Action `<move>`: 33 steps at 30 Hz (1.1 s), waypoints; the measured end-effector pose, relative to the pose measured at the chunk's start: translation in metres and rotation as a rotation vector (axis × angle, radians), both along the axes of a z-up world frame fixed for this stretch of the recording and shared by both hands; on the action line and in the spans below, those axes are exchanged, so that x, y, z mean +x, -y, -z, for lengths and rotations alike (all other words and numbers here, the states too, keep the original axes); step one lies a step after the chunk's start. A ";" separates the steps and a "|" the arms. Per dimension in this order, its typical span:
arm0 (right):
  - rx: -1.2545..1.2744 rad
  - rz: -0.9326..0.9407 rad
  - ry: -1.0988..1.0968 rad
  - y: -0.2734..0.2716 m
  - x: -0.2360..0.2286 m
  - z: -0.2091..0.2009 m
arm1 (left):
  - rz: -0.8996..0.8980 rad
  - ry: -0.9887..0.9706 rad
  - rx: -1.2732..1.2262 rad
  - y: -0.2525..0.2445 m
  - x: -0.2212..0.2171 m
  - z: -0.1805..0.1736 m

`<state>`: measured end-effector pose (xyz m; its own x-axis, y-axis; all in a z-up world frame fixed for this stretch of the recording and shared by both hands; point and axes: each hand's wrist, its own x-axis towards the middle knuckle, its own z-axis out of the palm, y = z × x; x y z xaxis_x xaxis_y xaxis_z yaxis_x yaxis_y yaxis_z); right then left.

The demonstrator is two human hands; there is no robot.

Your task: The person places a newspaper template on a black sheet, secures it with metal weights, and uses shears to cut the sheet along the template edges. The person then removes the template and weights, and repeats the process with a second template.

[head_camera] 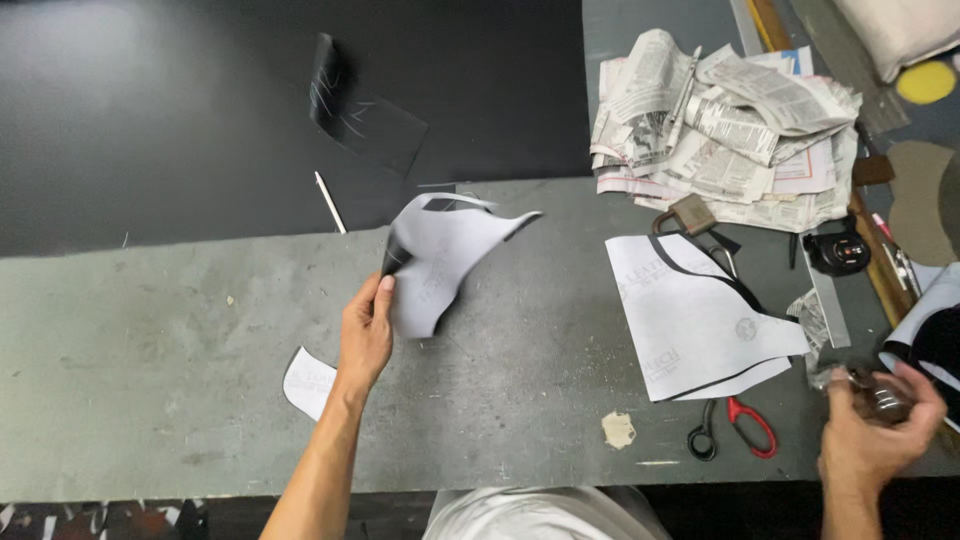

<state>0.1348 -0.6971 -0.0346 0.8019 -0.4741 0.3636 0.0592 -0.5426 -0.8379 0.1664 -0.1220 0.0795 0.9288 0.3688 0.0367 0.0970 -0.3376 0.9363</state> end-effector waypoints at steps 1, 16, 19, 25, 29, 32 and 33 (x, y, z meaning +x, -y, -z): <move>-0.056 0.018 -0.017 -0.004 -0.002 0.005 | 0.056 0.082 0.091 -0.001 -0.001 -0.012; -0.762 0.268 -0.532 -0.009 -0.018 0.046 | -0.094 -0.110 0.734 -0.073 -0.148 0.057; -0.540 0.290 -0.551 -0.010 -0.004 0.031 | -0.196 -0.115 0.632 -0.079 -0.169 0.069; -0.590 0.365 -0.559 -0.017 0.002 0.012 | -0.343 -0.108 0.453 -0.083 -0.181 0.059; -0.777 0.387 -0.430 -0.026 -0.003 -0.011 | -0.501 -0.041 0.088 -0.088 -0.168 0.029; -0.683 0.280 -0.251 -0.064 -0.005 -0.046 | -0.440 0.137 0.174 -0.081 -0.155 -0.001; -0.604 0.186 -0.196 -0.089 -0.010 -0.057 | -0.342 0.139 0.142 -0.077 -0.153 -0.011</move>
